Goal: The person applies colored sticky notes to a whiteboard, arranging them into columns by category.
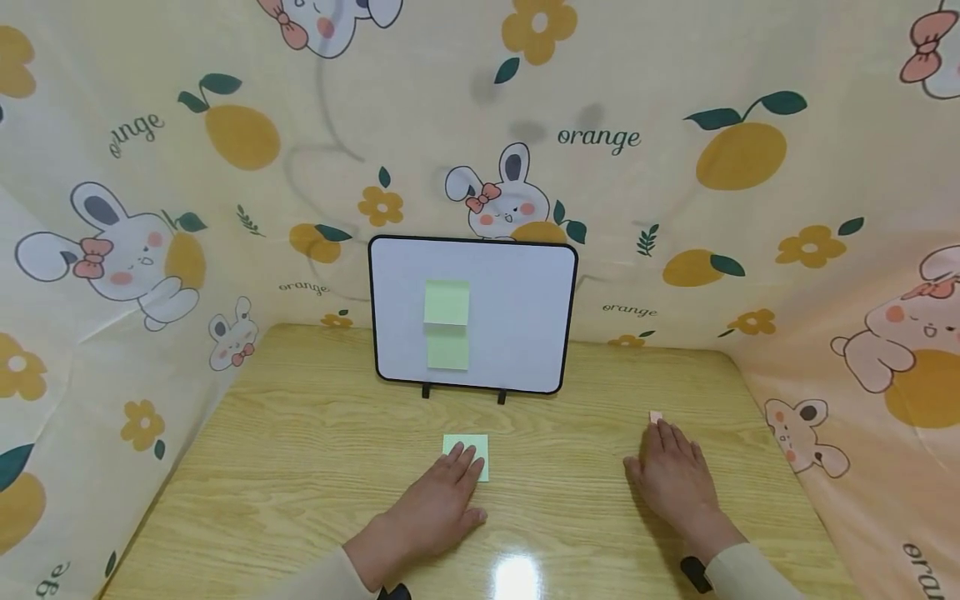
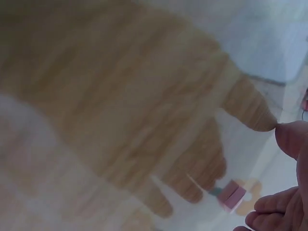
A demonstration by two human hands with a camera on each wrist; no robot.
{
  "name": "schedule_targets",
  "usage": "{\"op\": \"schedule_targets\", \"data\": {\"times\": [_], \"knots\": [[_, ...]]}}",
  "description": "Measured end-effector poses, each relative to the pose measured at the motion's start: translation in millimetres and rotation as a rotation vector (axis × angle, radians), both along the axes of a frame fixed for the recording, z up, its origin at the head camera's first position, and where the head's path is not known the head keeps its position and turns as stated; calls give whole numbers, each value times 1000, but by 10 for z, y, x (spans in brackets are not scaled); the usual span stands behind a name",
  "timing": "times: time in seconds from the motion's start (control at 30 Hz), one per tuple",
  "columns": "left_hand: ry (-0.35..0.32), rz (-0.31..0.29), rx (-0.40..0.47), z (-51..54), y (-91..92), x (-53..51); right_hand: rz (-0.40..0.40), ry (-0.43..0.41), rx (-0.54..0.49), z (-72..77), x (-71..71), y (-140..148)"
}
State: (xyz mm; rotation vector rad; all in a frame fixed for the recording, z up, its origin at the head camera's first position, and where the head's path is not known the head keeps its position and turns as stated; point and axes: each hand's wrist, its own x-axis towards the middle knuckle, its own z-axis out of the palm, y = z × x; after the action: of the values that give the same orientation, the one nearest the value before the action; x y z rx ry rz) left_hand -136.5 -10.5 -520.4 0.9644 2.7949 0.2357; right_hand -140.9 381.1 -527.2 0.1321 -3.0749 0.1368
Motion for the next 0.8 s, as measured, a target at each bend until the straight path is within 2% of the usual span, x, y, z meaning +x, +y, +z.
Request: {"op": "schedule_targets", "data": {"times": [0.23, 0.37, 0.53, 0.8], "knots": [[-57, -3, -17, -32, -11, -1, 9, -30, -14, -27, 42, 43], [-60, -27, -19, -107, -71, -47, -3, -60, -32, -33, 59, 19], [-53, -21, -2, -178, -205, -144, 19, -46, -29, -46, 52, -83], [-85, 19, 51, -169, -495, -346, 70, 18, -18, -64, 22, -400]]}}
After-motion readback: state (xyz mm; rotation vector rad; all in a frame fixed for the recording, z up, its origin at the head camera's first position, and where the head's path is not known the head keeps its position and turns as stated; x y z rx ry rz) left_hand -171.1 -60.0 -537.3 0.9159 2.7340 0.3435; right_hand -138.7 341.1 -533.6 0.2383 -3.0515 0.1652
